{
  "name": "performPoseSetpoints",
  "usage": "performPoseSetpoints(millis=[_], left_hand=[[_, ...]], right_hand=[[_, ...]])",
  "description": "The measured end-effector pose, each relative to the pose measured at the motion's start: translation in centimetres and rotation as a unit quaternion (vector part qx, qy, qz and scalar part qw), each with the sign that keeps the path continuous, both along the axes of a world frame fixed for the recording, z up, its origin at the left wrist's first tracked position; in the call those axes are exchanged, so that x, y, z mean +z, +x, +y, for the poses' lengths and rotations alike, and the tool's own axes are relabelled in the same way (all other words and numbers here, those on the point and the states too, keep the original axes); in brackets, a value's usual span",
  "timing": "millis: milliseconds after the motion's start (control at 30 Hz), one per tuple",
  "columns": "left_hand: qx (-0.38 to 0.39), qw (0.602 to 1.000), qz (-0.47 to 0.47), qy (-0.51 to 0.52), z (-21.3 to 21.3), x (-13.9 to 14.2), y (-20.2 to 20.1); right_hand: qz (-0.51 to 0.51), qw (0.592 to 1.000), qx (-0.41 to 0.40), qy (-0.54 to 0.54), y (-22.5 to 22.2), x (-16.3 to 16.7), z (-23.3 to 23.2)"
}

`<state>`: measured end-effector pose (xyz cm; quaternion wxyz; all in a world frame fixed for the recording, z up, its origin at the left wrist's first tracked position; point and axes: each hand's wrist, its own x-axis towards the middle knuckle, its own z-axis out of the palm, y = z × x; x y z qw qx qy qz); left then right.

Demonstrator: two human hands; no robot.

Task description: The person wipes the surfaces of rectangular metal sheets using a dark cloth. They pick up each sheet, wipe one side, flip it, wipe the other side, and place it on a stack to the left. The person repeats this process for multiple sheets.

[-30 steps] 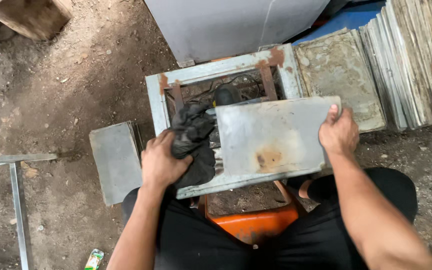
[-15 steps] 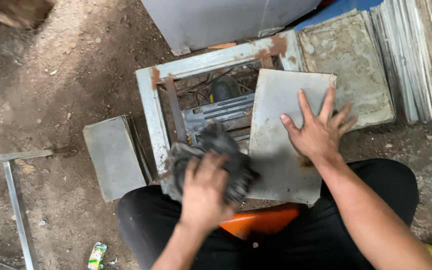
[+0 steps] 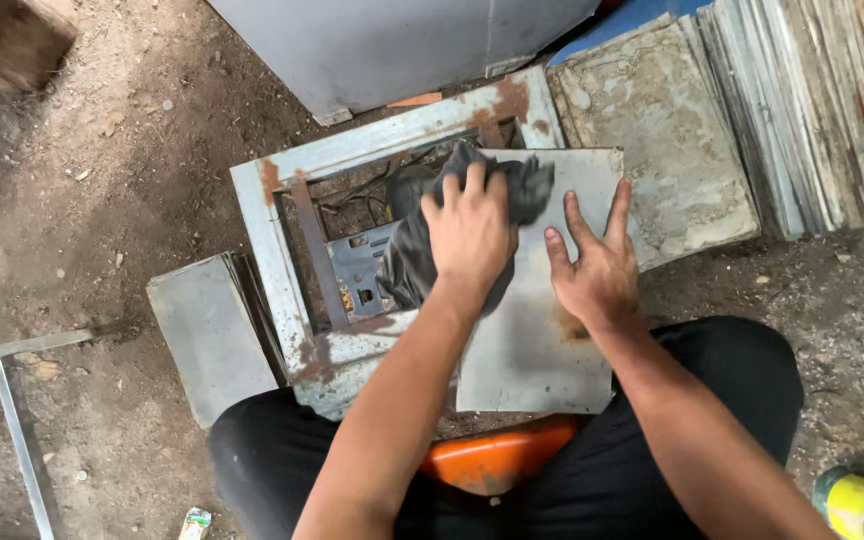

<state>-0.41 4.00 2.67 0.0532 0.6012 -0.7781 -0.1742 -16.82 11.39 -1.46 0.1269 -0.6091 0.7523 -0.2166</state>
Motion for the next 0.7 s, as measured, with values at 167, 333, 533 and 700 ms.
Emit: performPoseSetpoints(millis=[167, 333, 533, 700], left_hand=[[-0.209, 0.976, -0.04, 0.038, 13.2, 2.5, 1.4], [-0.199, 0.976, -0.038, 0.077, 8.8, -0.2, 0.4], [0.007, 1.0, -0.012, -0.027, -2.9, -1.1, -3.0], [-0.238, 0.971, -0.011, 0.018, 12.6, 1.0, -1.6]], right_hand=[[-0.05, 0.998, 0.01, -0.045, -0.2, 0.2, -0.3], [-0.166, 0.985, 0.01, -0.051, -2.0, -1.0, -0.3], [-0.217, 0.974, -0.012, -0.057, -2.5, -3.9, -0.2], [-0.323, 0.942, -0.034, -0.087, -3.0, -4.6, -1.3]])
